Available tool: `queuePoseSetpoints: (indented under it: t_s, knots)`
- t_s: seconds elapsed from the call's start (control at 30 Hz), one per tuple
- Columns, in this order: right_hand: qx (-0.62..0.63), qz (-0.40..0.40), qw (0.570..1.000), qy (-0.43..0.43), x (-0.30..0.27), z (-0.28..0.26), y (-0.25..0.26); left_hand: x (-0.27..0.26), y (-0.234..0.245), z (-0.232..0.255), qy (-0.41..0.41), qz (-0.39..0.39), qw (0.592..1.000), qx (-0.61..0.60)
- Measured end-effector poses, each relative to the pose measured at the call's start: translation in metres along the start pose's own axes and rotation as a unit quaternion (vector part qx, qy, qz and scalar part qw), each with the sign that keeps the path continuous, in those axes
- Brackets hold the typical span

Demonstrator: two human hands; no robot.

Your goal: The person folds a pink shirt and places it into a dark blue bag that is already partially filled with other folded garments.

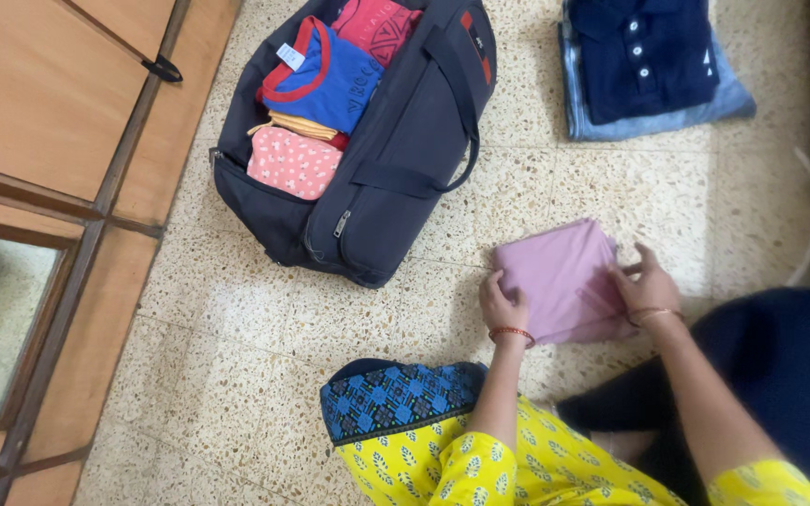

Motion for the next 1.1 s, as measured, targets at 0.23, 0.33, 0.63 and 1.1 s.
queuePoseSetpoints:
  t_s: [0.23, 0.33, 0.63, 1.1]
  knots:
    - [0.011, 0.012, 1.0, 0.01, -0.002, 0.0, -0.015, 0.004, -0.001, 0.057, -0.094, -0.145, 0.972, 0.157]
    - [0.06, -0.002, 0.998, -0.009, 0.002, 0.009, -0.02, -0.009, -0.026, 0.094, -0.127, -0.384, 0.889, 0.213]
    - [0.284, -0.083, 0.951, -0.091, 0.038, 0.054, -0.057, -0.026, -0.04, 0.091, -0.262, -0.265, 0.85, 0.372]
    - [0.182, -0.056, 0.981, -0.031, 0.021, 0.038, -0.052, 0.013, -0.017, 0.01, 0.247, -0.013, 0.811, -0.53]
Point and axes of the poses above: each hand's wrist, its own x-axis towards the middle knuckle, its own y-axis out of the back of the hand, z = x × y, the point moved 8 cm from there along x, towards the middle knuckle, and after that the axes turned 10 degrees about -y, right-handed, at the moved point
